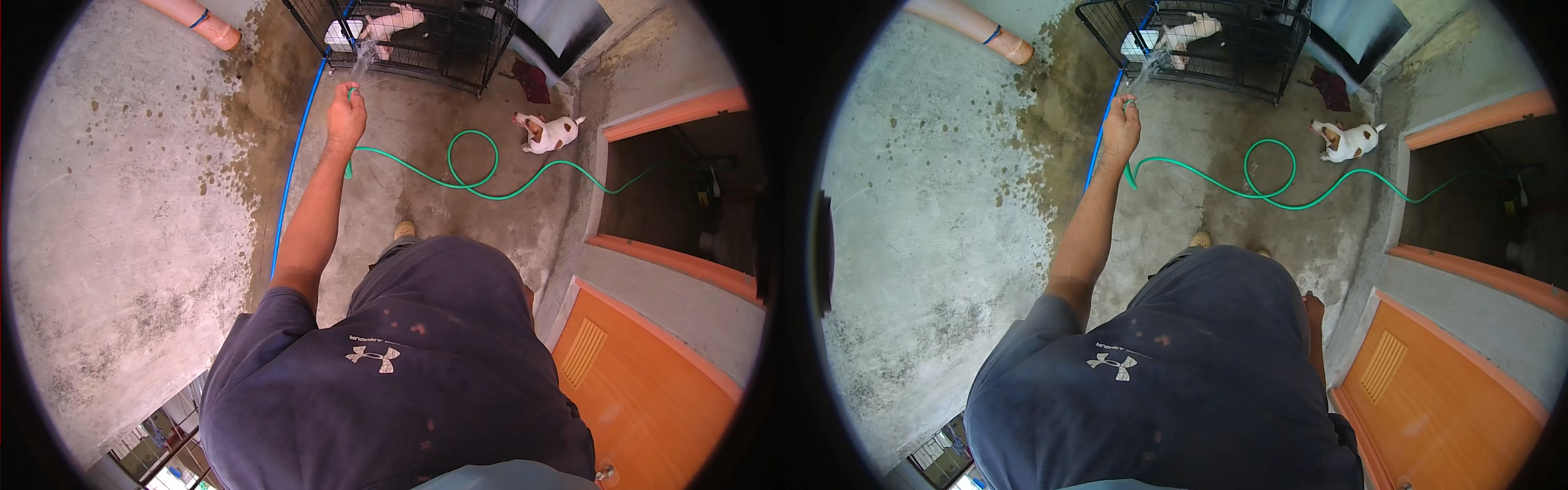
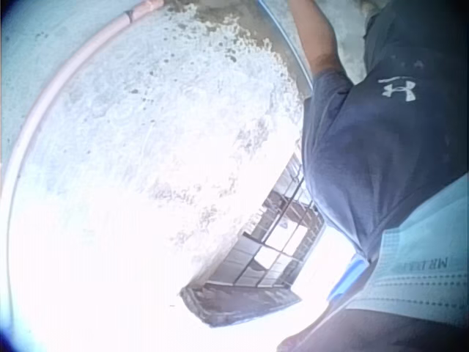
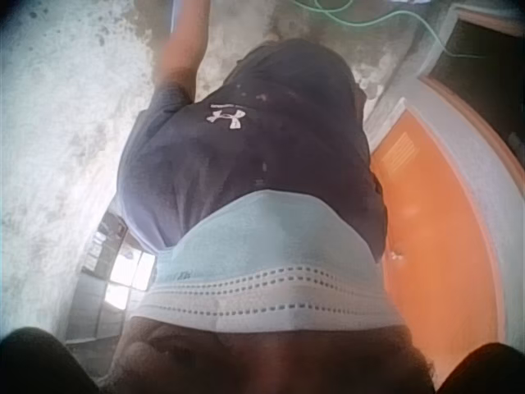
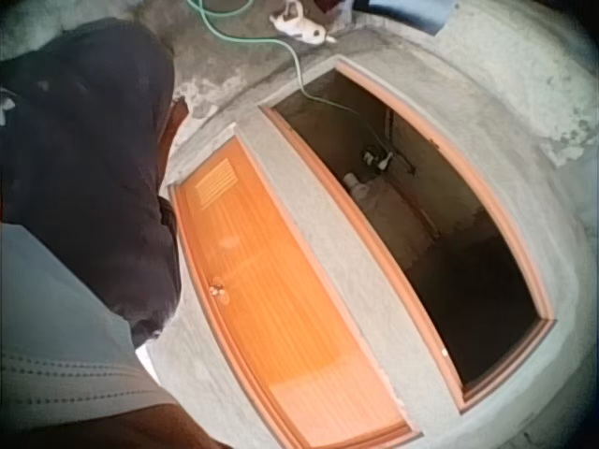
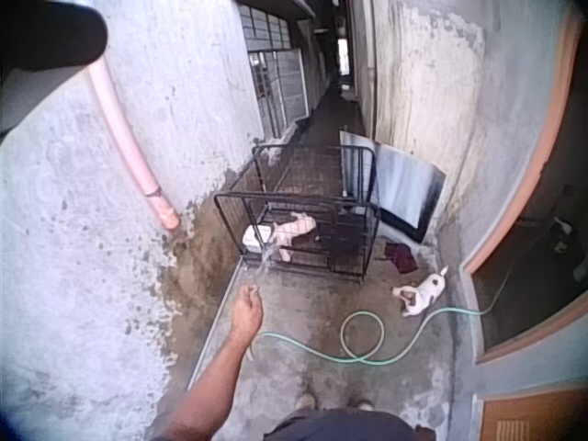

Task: Bathing dogs and cleaning a dog cage using a water hose in an outdoor area.

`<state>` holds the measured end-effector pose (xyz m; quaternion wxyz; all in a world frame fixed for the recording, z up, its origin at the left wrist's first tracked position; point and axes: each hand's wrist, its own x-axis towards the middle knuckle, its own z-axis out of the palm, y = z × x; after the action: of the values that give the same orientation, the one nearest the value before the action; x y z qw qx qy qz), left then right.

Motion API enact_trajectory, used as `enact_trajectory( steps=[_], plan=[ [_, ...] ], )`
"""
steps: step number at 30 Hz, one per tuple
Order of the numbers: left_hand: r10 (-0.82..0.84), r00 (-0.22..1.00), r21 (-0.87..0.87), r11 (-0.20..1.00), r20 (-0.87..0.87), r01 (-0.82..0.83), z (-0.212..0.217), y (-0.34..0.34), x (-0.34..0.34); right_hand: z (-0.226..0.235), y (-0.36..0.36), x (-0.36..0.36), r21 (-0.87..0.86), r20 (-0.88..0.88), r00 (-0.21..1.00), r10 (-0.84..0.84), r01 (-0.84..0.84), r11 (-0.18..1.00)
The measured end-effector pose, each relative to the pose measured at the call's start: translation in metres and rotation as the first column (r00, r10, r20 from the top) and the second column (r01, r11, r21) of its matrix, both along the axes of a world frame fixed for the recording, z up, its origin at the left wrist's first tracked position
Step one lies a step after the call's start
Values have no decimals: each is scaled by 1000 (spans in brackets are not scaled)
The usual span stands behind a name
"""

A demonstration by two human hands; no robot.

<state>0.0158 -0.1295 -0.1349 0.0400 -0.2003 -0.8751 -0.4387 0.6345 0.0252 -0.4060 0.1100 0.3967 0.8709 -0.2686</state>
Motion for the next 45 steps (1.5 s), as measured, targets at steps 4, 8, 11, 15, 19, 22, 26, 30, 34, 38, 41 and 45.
enact_trajectory(
  steps=[4,8,11,15,19,22,26,30,34,38,41,45],
  plan=[
    [-1,1000,-5,1000,1,1,0,-1,0,5,3,-3,-18,24,1000,-13,13,1000],
    [-7,1000,3,1000,-23,7,-2,0,2,7,4,-2,17,9,1000,22,-23,1000],
    [-21,1000,7,1000,-21,21,-5,1,2,6,6,-1,-16,5,1000,-27,27,1000],
    [-23,1000,-2,1000,20,23,-8,2,2,6,5,0,11,78,997,22,-23,1000],
    [-8,999,-8,1000,38,9,-12,0,2,8,5,-1,22,67,998,12,-13,1000],
    [-12,999,-6,1000,52,12,-13,1,3,0,7,3,22,83,996,40,-42,999],
    [-15,997,-9,1000,72,15,-11,2,4,-7,8,9,17,55,998,28,-28,999],
    [-21,999,-14,1000,48,22,-6,2,6,-3,5,5,3,48,999,21,-22,1000],
    [-68,997,10,998,34,68,1,8,5,-2,5,2,47,47,998,52,-54,997],
    [-86,995,43,996,41,84,9,18,1,-6,5,3,28,72,997,34,-36,999],
    [-115,993,94,989,10,114,11,23,-6,-8,5,6,30,11,999,32,-32,999],
    [-129,990,96,986,-64,135,16,27,-8,0,1,-8,-145,58,977,-205,211,967]
  ],
)
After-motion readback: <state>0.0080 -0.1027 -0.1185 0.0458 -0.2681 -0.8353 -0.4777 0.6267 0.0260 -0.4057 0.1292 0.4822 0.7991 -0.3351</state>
